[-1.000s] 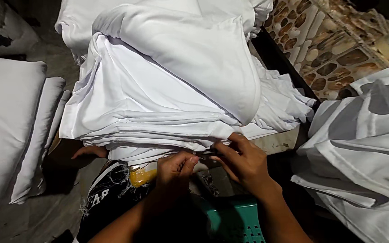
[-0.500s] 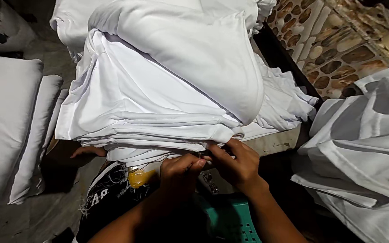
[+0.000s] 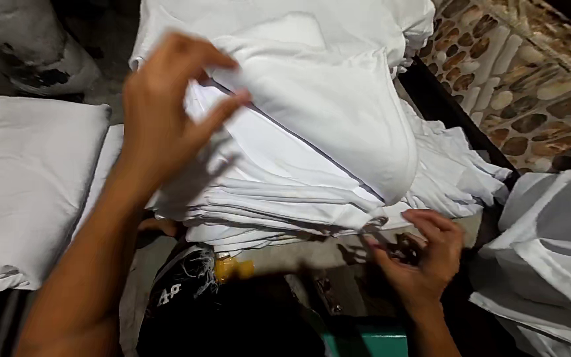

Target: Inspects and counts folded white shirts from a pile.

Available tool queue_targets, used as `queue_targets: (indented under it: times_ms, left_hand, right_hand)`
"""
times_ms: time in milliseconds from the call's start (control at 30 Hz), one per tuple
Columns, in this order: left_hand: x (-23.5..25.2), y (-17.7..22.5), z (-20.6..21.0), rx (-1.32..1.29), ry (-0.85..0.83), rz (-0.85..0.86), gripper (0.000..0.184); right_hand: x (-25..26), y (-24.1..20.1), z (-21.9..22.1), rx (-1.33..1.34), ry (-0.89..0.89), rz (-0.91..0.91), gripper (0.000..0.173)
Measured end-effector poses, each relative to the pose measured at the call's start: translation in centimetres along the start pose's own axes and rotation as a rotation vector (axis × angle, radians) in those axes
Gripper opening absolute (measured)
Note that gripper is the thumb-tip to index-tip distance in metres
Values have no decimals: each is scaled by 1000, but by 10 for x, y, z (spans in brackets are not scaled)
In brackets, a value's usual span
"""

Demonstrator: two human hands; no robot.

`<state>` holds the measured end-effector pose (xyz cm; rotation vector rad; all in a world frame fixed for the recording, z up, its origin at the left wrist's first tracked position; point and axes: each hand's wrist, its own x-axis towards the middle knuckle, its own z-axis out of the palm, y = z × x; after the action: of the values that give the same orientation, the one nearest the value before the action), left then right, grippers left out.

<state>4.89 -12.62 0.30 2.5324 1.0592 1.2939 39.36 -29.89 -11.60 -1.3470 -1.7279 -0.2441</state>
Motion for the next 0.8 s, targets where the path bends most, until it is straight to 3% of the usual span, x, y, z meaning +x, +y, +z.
queue_targets:
  times_ms: [133,233,367,500,633,700,733,800]
  left_hand:
    - [60,-111,31,39,-275,-464,78]
    - [74,-157,66,-96,-273,-632,74]
    - [67,-156,71,-122,-229,-624,62]
    - [39,-144,70,-337,-182,-814,68]
    - [20,-141,65,-699,-263,-880,38]
    - [14,-135,65,-894,-175,-875,25]
    - [12,-126,61,-982,-137,-865,18]
    - [14,-111,52,-1105,-83,-785,24]
  right_hand:
    - [7,4,11,240,-2,429,94]
    - [13,-4,25,275,-24,494,107]
    - [13,-15,40,203,40,488,106]
    - [13,-14,52,150,80,498,107]
    - [13,-16,54,57,4,543,115]
    - [16,-16,55,49,35,543,102]
    - [17,-16,55,43,88,532,88]
    - [21,-23,51,47,205,504,56]
